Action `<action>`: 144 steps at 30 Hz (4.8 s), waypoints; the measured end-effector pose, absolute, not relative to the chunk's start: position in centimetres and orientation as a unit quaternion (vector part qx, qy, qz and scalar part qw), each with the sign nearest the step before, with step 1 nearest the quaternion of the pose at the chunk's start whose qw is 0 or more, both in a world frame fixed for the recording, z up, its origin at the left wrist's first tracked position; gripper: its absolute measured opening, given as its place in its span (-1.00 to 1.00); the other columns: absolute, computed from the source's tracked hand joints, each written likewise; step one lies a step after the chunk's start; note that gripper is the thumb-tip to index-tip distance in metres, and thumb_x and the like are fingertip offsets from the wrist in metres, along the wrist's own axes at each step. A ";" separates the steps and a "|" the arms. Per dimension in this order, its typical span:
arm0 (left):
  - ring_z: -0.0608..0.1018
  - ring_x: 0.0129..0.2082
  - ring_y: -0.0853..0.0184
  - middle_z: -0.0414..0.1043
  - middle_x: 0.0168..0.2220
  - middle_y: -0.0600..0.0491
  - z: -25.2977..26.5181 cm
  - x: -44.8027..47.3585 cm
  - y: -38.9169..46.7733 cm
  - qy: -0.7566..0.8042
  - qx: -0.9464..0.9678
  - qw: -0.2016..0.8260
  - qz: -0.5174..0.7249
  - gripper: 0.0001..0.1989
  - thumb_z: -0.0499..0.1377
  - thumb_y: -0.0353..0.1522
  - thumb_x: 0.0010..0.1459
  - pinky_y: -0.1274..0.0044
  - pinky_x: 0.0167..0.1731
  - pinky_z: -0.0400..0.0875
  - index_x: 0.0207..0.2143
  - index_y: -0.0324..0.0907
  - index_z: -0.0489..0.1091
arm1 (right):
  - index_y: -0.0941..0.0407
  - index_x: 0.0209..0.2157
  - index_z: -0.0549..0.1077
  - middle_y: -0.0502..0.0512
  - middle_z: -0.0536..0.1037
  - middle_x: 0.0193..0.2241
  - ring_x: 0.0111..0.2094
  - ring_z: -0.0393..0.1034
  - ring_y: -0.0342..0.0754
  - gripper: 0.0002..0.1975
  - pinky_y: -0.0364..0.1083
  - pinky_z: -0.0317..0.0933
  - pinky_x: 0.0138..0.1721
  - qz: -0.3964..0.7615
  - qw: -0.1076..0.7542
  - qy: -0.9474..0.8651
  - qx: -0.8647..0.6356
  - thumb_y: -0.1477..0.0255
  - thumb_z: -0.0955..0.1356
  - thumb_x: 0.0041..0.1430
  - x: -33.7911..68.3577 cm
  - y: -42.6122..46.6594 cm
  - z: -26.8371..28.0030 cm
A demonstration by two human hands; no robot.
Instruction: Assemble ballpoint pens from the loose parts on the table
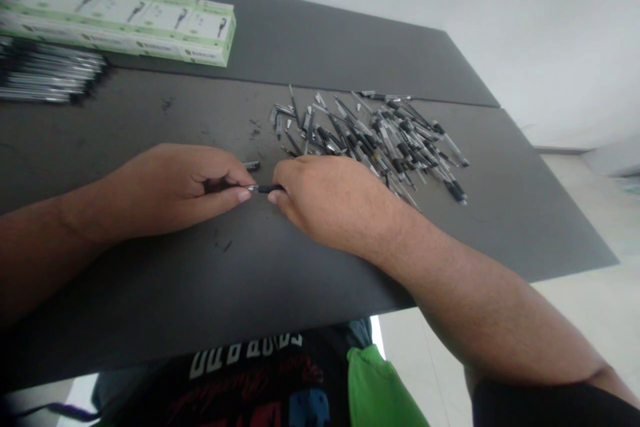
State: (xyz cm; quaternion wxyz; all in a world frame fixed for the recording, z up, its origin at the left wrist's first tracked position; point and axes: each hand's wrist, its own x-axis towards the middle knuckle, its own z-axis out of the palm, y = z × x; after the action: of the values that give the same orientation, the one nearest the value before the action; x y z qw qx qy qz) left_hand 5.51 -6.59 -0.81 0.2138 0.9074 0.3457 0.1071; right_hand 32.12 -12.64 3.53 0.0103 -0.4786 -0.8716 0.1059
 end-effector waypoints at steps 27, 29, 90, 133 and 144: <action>0.71 -0.23 0.17 0.74 -0.27 0.03 -1.0 5.3 -6.5 0.342 0.909 0.214 0.109 -0.65 0.16 -0.09 0.41 0.42 -0.19 0.41 -0.09 -0.03 0.69 | 0.11 0.05 0.68 0.23 0.81 -0.09 -0.05 0.71 0.20 -0.74 0.05 0.31 -0.09 0.096 0.005 -0.873 -0.478 0.31 0.35 0.66 32.2 -12.6 3.5; 0.71 -0.24 0.17 0.74 -0.28 0.03 -1.0 5.3 -6.5 0.342 0.908 0.215 0.109 -0.65 0.16 -0.08 0.41 0.41 -0.19 0.41 -0.10 -0.03 0.69 | 0.11 0.04 0.69 0.24 0.81 -0.07 -0.04 0.71 0.20 -0.70 0.05 0.32 -0.07 0.102 0.004 -0.876 -0.472 0.31 0.31 0.69 32.2 -12.6 3.4; 0.73 -0.21 0.15 0.76 -0.25 0.01 -1.1 5.5 -6.5 0.338 0.909 0.219 0.104 -0.67 0.16 -0.12 0.41 0.40 -0.21 0.41 -0.09 -0.03 0.68 | 0.11 0.10 0.67 0.21 0.81 -0.06 -0.03 0.70 0.18 -0.77 0.03 0.33 -0.07 0.106 0.011 -0.867 -0.487 0.33 0.40 0.63 32.0 -12.8 3.6; 0.75 -0.15 0.14 0.77 -0.22 0.00 -0.4 5.6 -6.7 0.326 0.915 0.209 0.113 -0.67 0.12 -0.12 0.42 0.39 -0.16 0.45 -0.15 -0.03 0.65 | 0.12 0.05 0.71 0.21 0.80 -0.08 -0.07 0.67 0.13 -0.70 0.02 0.31 -0.05 0.110 -0.013 -0.878 -0.465 0.33 0.32 0.71 32.0 -12.7 3.6; 0.74 -0.20 0.08 0.78 -0.18 -0.04 -0.1 3.3 -4.6 0.480 0.845 0.116 0.204 -0.65 0.17 -0.16 0.39 0.28 -0.06 0.60 -0.01 -0.09 0.69 | 0.10 0.02 0.67 0.18 0.78 -0.10 -0.11 0.67 0.13 -0.76 0.03 0.24 -0.16 0.119 -0.045 -0.868 -0.480 0.33 0.35 0.68 31.9 -12.8 4.0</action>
State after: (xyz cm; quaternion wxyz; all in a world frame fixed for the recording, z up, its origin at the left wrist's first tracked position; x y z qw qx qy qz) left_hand 3.31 -4.55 -0.14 0.1159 0.8452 0.4803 0.2039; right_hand 31.87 -12.75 4.01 -0.0450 -0.4799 -0.8680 0.1192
